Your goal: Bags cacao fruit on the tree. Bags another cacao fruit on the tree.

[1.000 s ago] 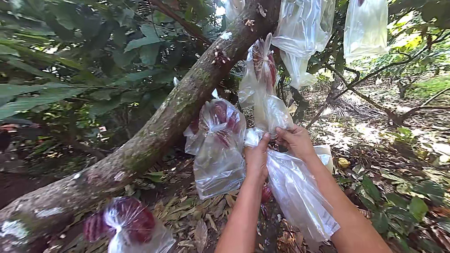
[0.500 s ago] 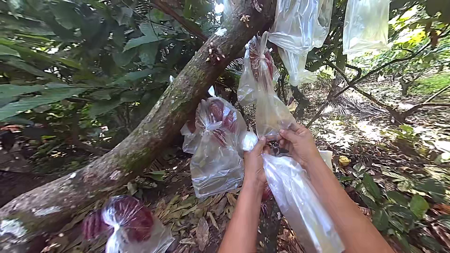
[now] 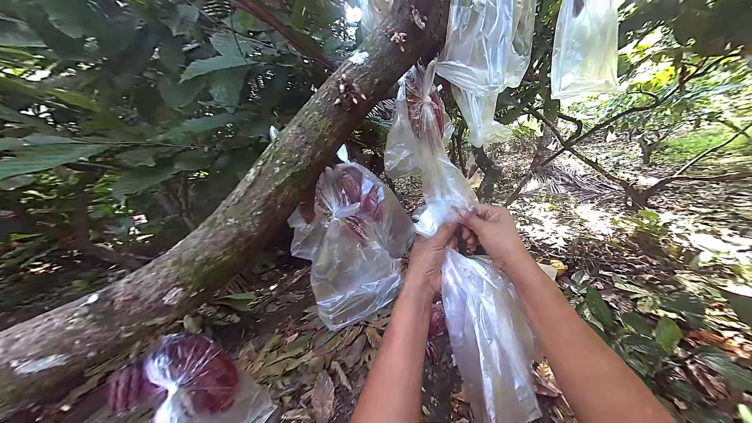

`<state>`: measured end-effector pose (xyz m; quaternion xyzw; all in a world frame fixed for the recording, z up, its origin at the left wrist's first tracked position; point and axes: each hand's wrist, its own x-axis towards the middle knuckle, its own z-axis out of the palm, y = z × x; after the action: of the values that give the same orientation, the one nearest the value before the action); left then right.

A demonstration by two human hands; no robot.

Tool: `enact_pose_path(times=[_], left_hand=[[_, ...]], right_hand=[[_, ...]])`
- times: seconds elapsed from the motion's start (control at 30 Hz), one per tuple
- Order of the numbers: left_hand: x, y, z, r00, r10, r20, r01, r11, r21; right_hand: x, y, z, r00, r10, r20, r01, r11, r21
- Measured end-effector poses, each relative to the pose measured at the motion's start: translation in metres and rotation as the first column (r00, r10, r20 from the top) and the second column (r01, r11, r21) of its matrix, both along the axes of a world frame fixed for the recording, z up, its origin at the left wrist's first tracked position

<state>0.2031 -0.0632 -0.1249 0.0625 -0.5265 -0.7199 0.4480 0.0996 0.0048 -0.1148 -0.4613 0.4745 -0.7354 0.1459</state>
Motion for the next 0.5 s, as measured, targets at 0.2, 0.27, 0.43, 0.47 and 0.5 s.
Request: enact_pose_path(times=[0.2, 0.27, 0.43, 0.47, 0.5], left_hand=[[0.005, 0.022, -0.025, 0.990, 0.134, -0.037, -0.137, 0.986, -0.098], [0.005, 0.034, -0.031, 0.981, 0.160, -0.109, -0.174, 0.976, -0.128], [0.002, 0.030, -0.008, 0.974, 0.216, -0.062, -0.222, 0.969, -0.108], [0.001, 0.030, -0.004, 0.973, 0.223, -0.064, -0.228, 0.970, -0.085], [0.001, 0.031, 0.001, 0.967, 0.243, -0.074, -0.248, 0.967, -0.062]], right_hand=[[0.002, 0.009, -0.004, 0.991, -0.038, -0.126, 0.024, 0.994, -0.110], [0.002, 0.012, -0.005, 0.993, 0.000, -0.116, -0.017, 0.989, -0.146], [0.005, 0.017, -0.004, 0.984, 0.139, -0.112, -0.146, 0.988, -0.058], [0.005, 0.019, -0.002, 0.982, 0.151, -0.112, -0.155, 0.987, -0.031], [0.004, 0.021, 0.000, 0.981, 0.158, -0.116, -0.158, 0.987, 0.002]])
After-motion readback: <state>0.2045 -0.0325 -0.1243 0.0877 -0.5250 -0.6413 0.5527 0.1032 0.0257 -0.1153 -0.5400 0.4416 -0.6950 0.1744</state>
